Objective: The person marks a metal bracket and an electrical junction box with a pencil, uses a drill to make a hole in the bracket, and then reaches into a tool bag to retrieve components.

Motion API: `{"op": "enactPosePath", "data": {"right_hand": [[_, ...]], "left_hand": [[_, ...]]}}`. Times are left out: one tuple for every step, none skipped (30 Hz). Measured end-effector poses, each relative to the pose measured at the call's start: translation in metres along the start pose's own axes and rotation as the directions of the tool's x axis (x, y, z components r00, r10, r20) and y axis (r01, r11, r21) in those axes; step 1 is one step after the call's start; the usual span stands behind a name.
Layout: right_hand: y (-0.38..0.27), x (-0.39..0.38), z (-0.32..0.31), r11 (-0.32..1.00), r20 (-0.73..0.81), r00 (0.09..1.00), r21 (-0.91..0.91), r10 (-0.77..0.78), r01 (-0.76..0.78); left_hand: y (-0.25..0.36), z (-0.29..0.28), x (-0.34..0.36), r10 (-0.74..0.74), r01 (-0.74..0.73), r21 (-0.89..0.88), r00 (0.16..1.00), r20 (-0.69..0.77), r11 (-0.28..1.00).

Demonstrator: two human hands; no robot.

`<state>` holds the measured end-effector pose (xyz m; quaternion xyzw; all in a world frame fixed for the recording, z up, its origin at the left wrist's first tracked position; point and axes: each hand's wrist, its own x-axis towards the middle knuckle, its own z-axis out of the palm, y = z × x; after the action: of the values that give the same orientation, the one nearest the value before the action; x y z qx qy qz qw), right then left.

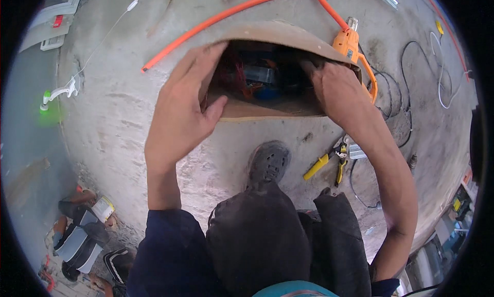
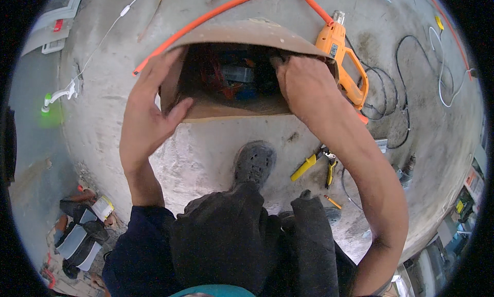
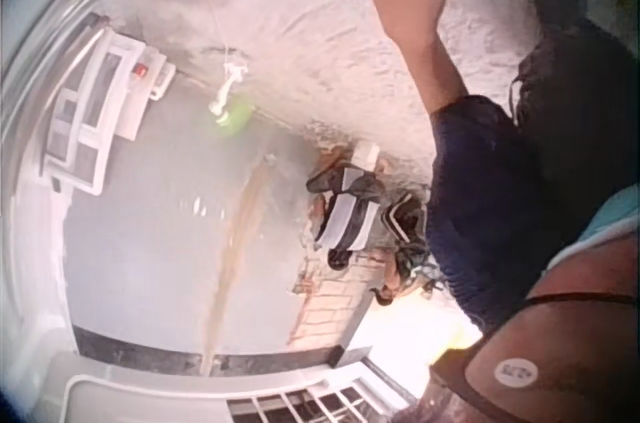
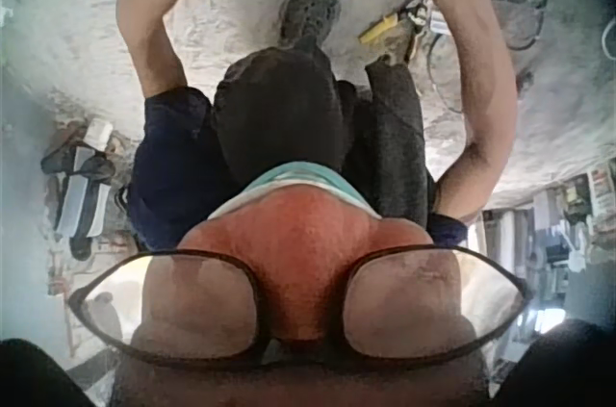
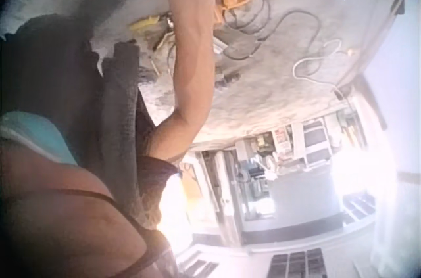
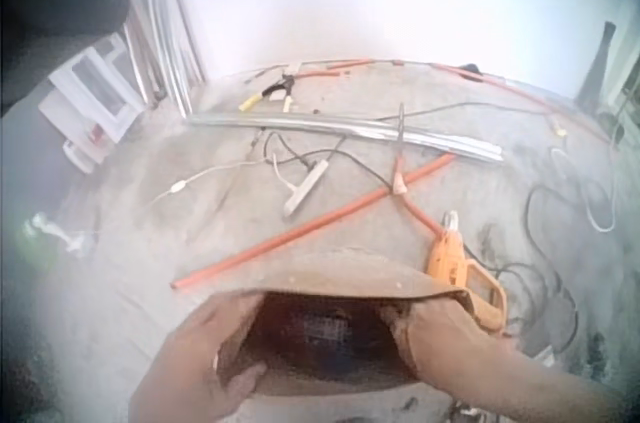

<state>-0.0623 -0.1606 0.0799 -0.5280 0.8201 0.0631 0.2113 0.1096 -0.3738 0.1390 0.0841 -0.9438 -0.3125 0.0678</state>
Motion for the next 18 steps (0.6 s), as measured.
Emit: {"op": "enactPosePath", "data": {"right_hand": [[0.001, 0.007, 0.009, 1.0, -0.179, 0.983, -0.007, -0.026, 0.025], [0.003, 0.013, 0.015, 0.999, -0.353, 0.934, -0.018, -0.052, 0.049], [0.005, 0.018, 0.018, 0.999, -0.351, 0.935, -0.017, -0.054, 0.052], [0.002, 0.025, 0.015, 0.996, -0.296, 0.952, -0.067, -0.081, 0.064], [0.0, 0.03, 0.01, 0.99, -0.239, 0.965, -0.117, -0.107, 0.081], [0.001, 0.034, 0.0, 0.99, -0.234, 0.966, -0.115, -0.112, 0.087], [0.005, 0.037, -0.009, 0.992, -0.167, 0.982, -0.104, -0.091, 0.074], [0.005, 0.043, -0.019, 0.993, -0.112, 0.99, -0.09, -0.087, 0.077], [0.005, 0.046, -0.025, 0.992, -0.112, 0.989, -0.084, -0.099, 0.09], [0.008, 0.048, -0.03, 0.993, -0.244, 0.965, -0.089, -0.098, 0.078], [0.009, 0.05, -0.031, 0.994, -0.372, 0.924, -0.093, -0.094, 0.064], [0.009, 0.058, -0.025, 0.988, -0.441, 0.891, -0.149, -0.109, 0.047], [0.009, 0.06, -0.025, 0.987, -0.433, 0.894, -0.149, -0.113, 0.053], [0.01, 0.062, -0.027, 0.961, -0.481, 0.852, -0.262, -0.206, 0.084], [0.01, 0.062, -0.029, 0.922, -0.515, 0.803, -0.373, -0.3, 0.105], [0.009, 0.063, -0.029, 0.921, -0.509, 0.806, -0.373, -0.303, 0.111], [0.008, 0.063, -0.03, 0.901, -0.545, 0.742, -0.391, -0.392, 0.188], [0.006, 0.062, -0.029, 0.872, -0.576, 0.667, -0.413, -0.473, 0.262]], "left_hand": [[-0.003, -0.002, 0.006, -0.002, 0.002, -0.002, 1.0, 0.001, 1.0], [-0.005, -0.004, 0.012, -0.023, 0.024, -0.01, 0.999, 0.044, 1.0], [-0.006, -0.007, 0.017, -0.045, 0.047, -0.017, 0.995, 0.086, 0.999], [-0.01, -0.006, 0.02, -0.05, 0.052, -0.02, 0.995, 0.089, 0.998], [-0.012, -0.007, 0.021, -0.034, 0.037, -0.033, 0.994, 0.102, 0.999], [-0.013, -0.009, 0.022, -0.017, 0.022, -0.046, 0.993, 0.115, 0.999], [-0.014, -0.006, 0.024, -0.02, 0.027, -0.055, 0.992, 0.122, 0.998], [-0.013, -0.013, 0.023, -0.052, 0.06, -0.052, 0.987, 0.155, 0.997], [-0.012, -0.017, 0.021, -0.083, 0.094, -0.048, 0.979, 0.187, 0.994], [-0.014, -0.017, 0.02, -0.087, 0.098, -0.05, 0.979, 0.187, 0.994], [-0.014, -0.016, 0.02, -0.079, 0.095, -0.067, 0.974, 0.212, 0.993], [-0.015, -0.015, 0.019, -0.069, 0.091, -0.086, 0.969, 0.236, 0.992], [-0.015, -0.013, 0.019, -0.076, 0.1, -0.091, 0.968, 0.238, 0.991], [-0.013, -0.012, 0.02, -0.085, 0.105, -0.067, 0.964, 0.254, 0.992], [-0.012, -0.011, 0.021, -0.092, 0.107, -0.043, 0.959, 0.269, 0.993], [-0.012, -0.01, 0.021, -0.096, 0.113, -0.047, 0.958, 0.271, 0.992], [-0.012, -0.009, 0.021, -0.088, 0.105, -0.057, 0.964, 0.25, 0.993], [-0.012, -0.008, 0.021, -0.079, 0.096, -0.066, 0.97, 0.229, 0.993]]}}
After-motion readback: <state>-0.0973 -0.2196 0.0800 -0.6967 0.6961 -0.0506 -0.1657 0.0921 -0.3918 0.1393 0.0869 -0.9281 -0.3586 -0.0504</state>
